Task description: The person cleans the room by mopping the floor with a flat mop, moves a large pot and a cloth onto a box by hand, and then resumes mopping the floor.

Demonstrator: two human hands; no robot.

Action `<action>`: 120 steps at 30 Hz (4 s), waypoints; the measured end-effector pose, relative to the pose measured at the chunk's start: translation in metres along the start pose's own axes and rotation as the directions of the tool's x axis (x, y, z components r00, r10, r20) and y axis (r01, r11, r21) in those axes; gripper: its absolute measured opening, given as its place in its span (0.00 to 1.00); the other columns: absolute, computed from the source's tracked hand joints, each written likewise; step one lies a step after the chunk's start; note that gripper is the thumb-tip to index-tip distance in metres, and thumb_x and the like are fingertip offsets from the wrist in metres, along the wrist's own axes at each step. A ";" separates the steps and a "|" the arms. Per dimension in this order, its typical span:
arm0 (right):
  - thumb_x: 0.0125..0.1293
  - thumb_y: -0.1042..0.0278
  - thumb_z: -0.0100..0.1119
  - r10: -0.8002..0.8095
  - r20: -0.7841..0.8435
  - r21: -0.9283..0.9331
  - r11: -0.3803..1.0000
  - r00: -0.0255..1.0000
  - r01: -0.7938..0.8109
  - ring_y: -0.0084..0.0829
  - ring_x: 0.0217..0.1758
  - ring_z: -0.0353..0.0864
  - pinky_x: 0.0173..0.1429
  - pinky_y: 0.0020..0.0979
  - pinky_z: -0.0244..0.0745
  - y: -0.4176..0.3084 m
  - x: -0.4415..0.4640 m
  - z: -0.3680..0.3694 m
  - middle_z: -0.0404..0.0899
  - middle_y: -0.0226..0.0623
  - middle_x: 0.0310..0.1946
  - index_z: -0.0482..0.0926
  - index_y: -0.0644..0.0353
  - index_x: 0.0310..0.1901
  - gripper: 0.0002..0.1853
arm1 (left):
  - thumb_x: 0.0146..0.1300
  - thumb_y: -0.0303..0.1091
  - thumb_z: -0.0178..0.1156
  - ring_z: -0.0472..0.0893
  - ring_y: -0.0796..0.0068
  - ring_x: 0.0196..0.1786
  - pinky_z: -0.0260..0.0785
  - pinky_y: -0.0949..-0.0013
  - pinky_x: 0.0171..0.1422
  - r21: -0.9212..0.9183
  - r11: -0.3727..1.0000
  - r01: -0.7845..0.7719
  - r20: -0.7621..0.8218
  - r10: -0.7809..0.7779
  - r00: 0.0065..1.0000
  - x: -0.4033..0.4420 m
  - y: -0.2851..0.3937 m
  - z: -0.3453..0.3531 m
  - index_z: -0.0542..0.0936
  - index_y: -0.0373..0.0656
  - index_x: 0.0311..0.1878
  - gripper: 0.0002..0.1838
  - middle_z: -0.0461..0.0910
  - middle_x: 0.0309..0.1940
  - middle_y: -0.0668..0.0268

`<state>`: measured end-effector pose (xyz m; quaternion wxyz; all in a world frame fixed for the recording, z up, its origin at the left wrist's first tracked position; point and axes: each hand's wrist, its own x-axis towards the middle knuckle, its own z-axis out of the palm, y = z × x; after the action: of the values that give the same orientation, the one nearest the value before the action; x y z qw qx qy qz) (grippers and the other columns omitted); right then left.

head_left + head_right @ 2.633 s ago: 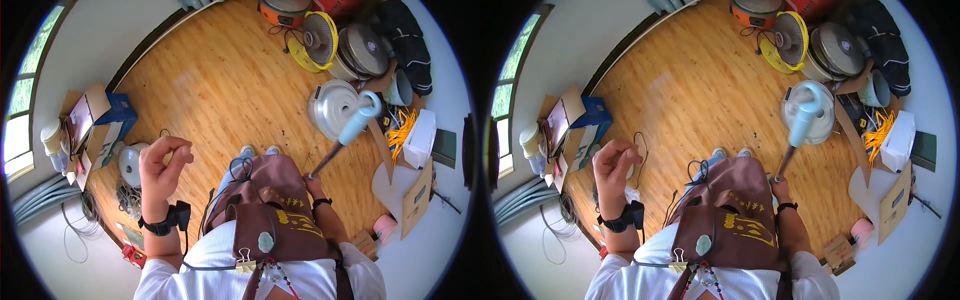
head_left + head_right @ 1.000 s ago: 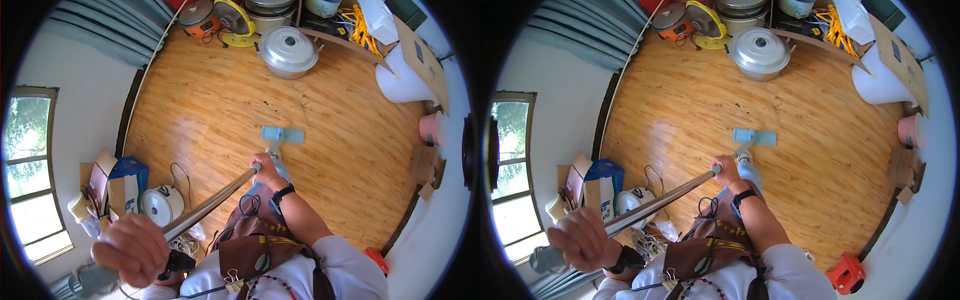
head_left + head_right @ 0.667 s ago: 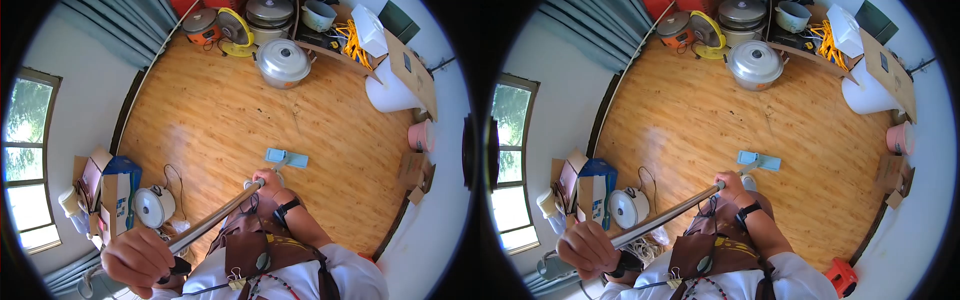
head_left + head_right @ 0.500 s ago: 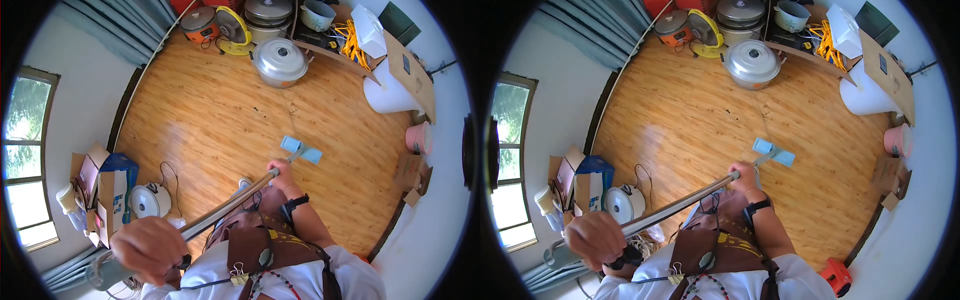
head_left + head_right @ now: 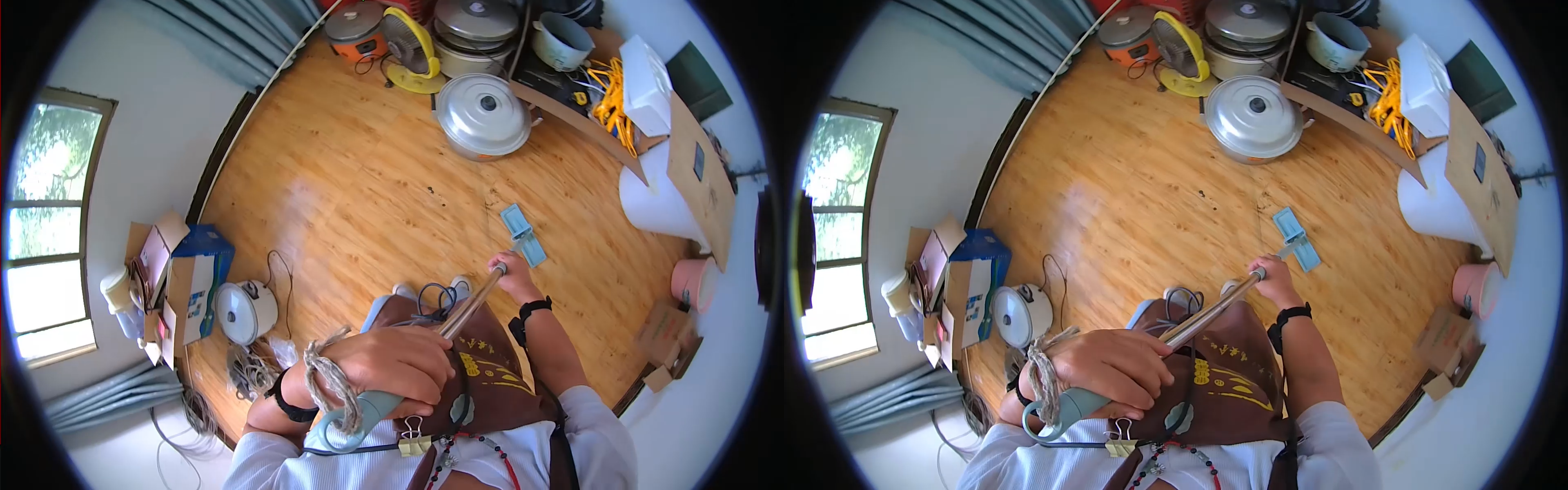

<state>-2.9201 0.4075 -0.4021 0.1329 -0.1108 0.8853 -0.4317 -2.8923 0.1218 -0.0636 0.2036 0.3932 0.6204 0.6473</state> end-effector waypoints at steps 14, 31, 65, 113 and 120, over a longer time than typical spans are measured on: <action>0.47 0.70 0.62 -0.043 0.197 0.020 0.999 0.979 0.040 0.39 0.34 0.76 0.41 0.37 0.70 0.000 0.080 0.023 0.77 0.36 0.25 0.78 0.54 0.26 0.03 | 0.57 0.27 0.62 0.80 0.57 0.41 0.69 0.52 0.54 -0.020 1.000 0.002 -0.041 -0.002 0.999 -0.013 -0.042 -0.127 0.76 0.38 0.27 0.06 0.77 0.29 0.60; 0.41 0.76 0.61 -0.014 0.133 -0.145 0.989 0.991 0.034 0.42 0.34 0.76 0.41 0.37 0.69 0.000 0.114 0.059 0.79 0.35 0.26 0.75 0.54 0.23 0.07 | 0.55 0.26 0.63 0.80 0.54 0.41 0.71 0.56 0.44 -0.022 1.000 0.013 -0.086 -0.015 0.996 -0.045 -0.072 -0.199 0.75 0.36 0.27 0.06 0.76 0.29 0.60; 0.43 0.74 0.60 0.034 0.210 -0.095 0.995 0.977 -0.015 0.43 0.35 0.75 0.42 0.38 0.68 0.000 0.146 0.055 0.77 0.39 0.25 0.76 0.56 0.24 0.05 | 0.52 0.23 0.62 0.81 0.57 0.36 0.73 0.59 0.38 0.007 1.000 0.022 -0.395 -0.018 0.919 -0.035 -0.089 -0.201 0.75 0.39 0.24 0.06 0.77 0.25 0.62; 0.48 0.71 0.57 0.243 -0.040 0.004 0.970 0.969 -0.243 0.39 0.37 0.76 0.40 0.36 0.72 -0.039 0.152 0.011 0.77 0.35 0.26 0.76 0.54 0.24 0.00 | 0.50 0.28 0.66 0.84 0.59 0.33 0.76 0.59 0.38 0.053 0.979 -0.198 -0.127 0.203 0.971 0.037 -0.053 -0.207 0.77 0.38 0.23 0.08 0.80 0.23 0.58; 0.48 0.74 0.57 0.212 -0.148 0.053 0.977 0.966 -0.206 0.39 0.38 0.76 0.42 0.35 0.72 0.047 0.220 -0.043 0.77 0.35 0.26 0.75 0.55 0.23 0.02 | 0.51 0.33 0.66 0.82 0.54 0.40 0.70 0.49 0.50 0.073 0.997 0.005 -0.234 0.012 0.972 0.072 -0.101 -0.167 0.76 0.40 0.26 0.09 0.81 0.28 0.56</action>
<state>-3.1448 0.3992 -0.4445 0.1117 0.0191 0.8914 -0.4388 -3.0864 0.0833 -0.1294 0.1133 0.3224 0.6626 0.6664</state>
